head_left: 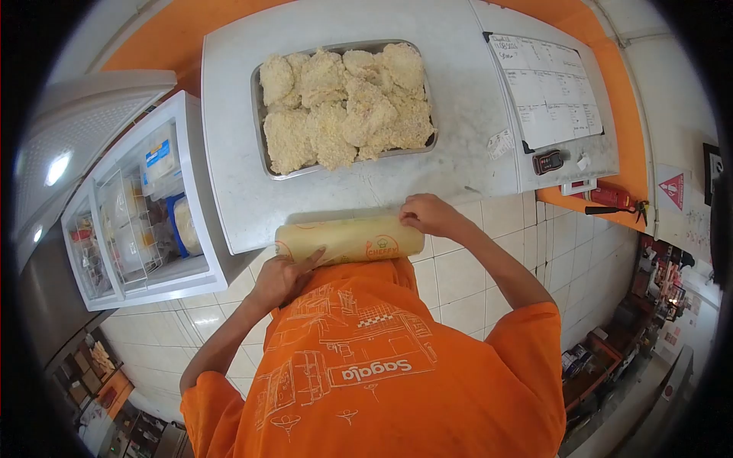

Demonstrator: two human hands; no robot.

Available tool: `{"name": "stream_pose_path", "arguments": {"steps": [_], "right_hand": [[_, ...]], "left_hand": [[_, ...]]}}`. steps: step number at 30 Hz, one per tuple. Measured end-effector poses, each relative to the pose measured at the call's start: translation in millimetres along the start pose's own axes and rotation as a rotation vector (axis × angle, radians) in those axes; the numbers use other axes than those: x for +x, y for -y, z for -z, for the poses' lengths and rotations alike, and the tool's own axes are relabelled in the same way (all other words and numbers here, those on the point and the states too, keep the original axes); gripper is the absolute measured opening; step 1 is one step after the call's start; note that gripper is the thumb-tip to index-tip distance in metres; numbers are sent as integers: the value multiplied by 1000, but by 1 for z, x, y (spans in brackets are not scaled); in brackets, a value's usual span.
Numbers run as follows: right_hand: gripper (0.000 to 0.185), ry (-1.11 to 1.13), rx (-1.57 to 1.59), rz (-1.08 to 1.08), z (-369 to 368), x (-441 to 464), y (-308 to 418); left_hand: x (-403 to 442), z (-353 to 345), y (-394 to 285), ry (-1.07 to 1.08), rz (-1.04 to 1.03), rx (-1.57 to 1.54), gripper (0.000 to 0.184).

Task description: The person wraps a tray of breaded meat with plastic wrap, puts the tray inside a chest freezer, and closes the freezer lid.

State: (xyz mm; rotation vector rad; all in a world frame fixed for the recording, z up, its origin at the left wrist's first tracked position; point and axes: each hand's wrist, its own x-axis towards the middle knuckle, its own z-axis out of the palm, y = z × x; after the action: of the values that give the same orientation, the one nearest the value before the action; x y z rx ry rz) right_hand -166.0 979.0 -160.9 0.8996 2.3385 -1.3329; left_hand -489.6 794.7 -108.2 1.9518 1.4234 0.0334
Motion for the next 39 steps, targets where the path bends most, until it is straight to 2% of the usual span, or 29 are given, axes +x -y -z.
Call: {"name": "stream_pose_path", "arguments": {"steps": [2,3,5,9,11,15,17,21,23,24,25,27,28,30,31,34,35,37,38,39], "right_hand": [[17,-122,6,138,-15,-4,-4],[17,-121,5,141,-15,-9,0],[15,-190,310,63,-10,-20,15],[13,-247,405,1,-7,-43,16],[13,-219,698,-92,-11,-53,26],[11,-339,690,-58,6,-61,62],[10,-462,741,-44,18,-63,74],[10,-504,938,-6,53,-73,99],[19,-419,694,-31,76,-86,110],[29,-311,592,-32,89,-94,115],[29,-309,586,-18,103,-100,125],[32,-204,249,-29,130,-110,146],[32,-206,240,-18,140,-115,152],[25,-345,83,9,158,-125,160],[25,-349,75,16,167,-127,166],[12,-551,10,-74,195,-132,183],[12,-555,3,-71,205,-128,181],[8,-752,-52,-10,229,-115,175],[8,-756,-59,-6,240,-102,170],[10,-879,-244,52,251,-85,161]], "left_hand": [[0,-4,0,-201,-118,-81,55],[-1,-2,-1,-202,-116,-80,55],[-4,3,-3,-103,-12,-82,46],[-5,-8,5,-189,-16,-164,33],[-6,-6,6,-174,99,-230,25],[-5,28,-9,-143,230,-269,19],[-7,37,-5,-281,222,-393,16],[-14,70,-5,-340,311,-575,14],[-20,103,-13,-256,257,-494,14],[-21,123,-21,-261,226,-452,15],[-23,141,-26,-274,231,-446,15],[-26,170,-35,-225,190,-373,17],[-28,183,-40,-216,204,-353,21],[-33,202,-44,-263,143,-288,20],[-35,212,-45,-297,81,-225,20],[-30,243,-57,-453,43,-124,16],[-25,252,-56,-461,41,-123,16],[-7,271,-50,-614,85,61,13],[10,279,-43,-714,91,107,13],[30,285,-32,-814,97,154,14]]}}
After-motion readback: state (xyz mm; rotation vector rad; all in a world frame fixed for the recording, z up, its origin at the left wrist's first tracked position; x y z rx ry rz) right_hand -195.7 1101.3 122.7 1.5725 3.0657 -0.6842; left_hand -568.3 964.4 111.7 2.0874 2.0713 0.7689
